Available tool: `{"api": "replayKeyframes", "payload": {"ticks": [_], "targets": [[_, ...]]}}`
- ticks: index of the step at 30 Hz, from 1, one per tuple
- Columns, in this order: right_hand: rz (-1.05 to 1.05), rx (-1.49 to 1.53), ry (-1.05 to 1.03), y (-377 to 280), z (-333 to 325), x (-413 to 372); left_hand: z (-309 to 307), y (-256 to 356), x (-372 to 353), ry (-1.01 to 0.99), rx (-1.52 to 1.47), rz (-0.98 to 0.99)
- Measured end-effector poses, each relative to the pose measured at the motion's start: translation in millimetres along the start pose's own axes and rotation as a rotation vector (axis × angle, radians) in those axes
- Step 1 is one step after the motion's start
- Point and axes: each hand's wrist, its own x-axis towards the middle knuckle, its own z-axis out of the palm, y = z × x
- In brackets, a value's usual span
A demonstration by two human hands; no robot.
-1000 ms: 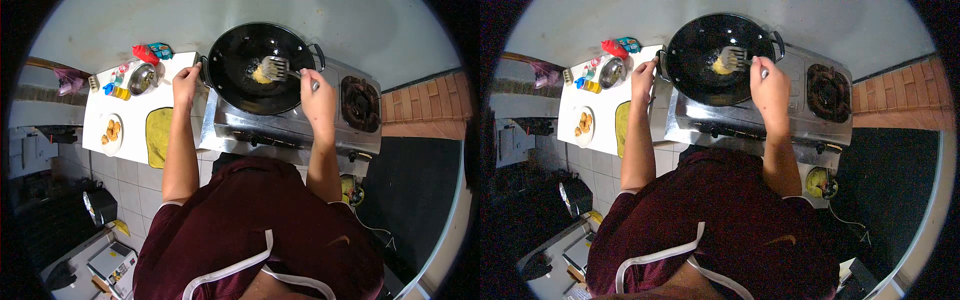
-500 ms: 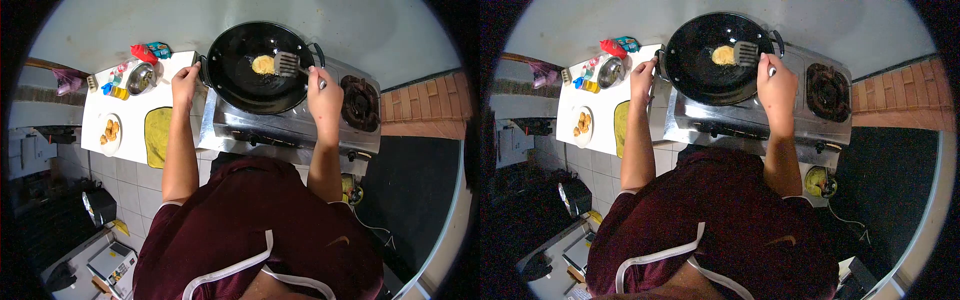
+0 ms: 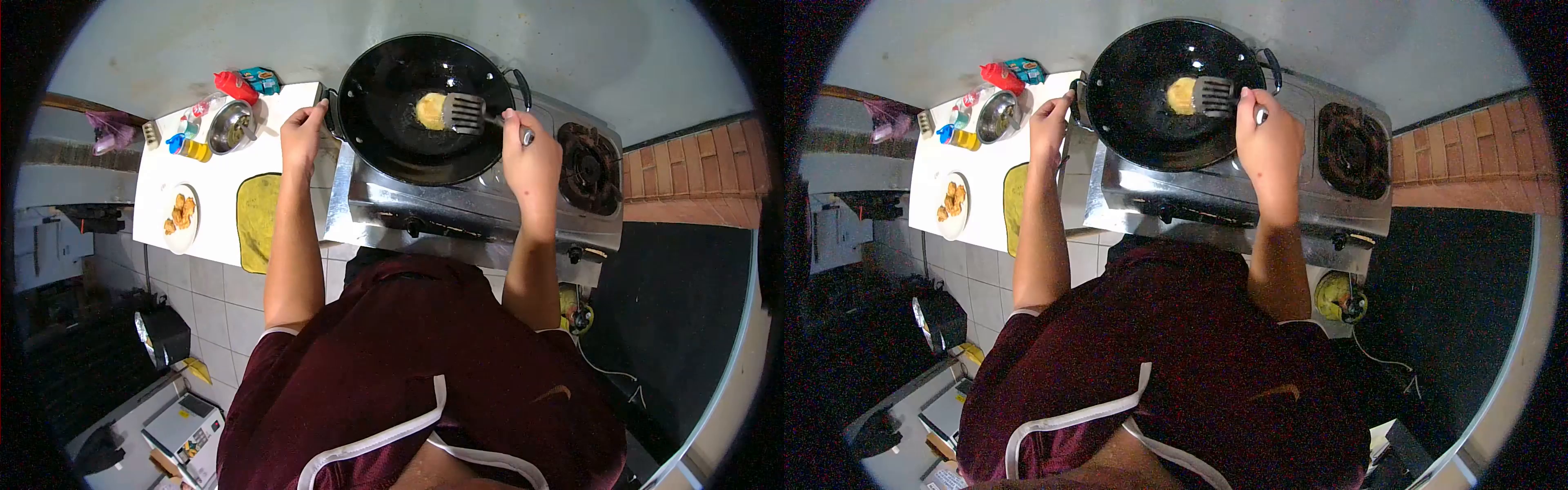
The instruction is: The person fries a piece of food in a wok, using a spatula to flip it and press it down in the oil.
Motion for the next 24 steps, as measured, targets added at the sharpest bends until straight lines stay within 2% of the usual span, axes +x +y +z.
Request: {"api": "replayKeyframes", "payload": {"ticks": [3,6,11,13,15,17,18,24], "targets": [[-0.024,-0.011,0.042,-5.2,2.2,0.9,1.5,1.3,-0.8,0.001,-0.012,0.002],[0.02,0.228,-0.011,-4.2,20.8,-3.8,0.5,1.0,0.0,0.009,-0.004,-0.023],[0.095,0.12,-0.093,-2.6,10.4,-4.0,-2.4,1.2,1.1,-0.013,0.039,-0.034],[-0.006,0.016,0.019,8.3,2.6,2.3,-0.2,1.8,-0.6,0.003,0.028,-0.015],[-0.01,0.02,0.042,11.5,-0.3,8.8,0.2,1.0,-1.4,0.016,0.017,0.009],[0.087,0.039,0.021,8.6,-0.9,12.1,0.4,0.9,-1.3,0.002,-0.018,-0.003],[0.028,0.023,0.035,8.9,3.6,11.9,0.6,1.6,-1.3,0.0,-0.019,-0.001],[0.042,0.165,-0.064,2.8,22.4,-1.1,-0.1,1.8,-1.4,-0.008,0.0,-0.019]]}}
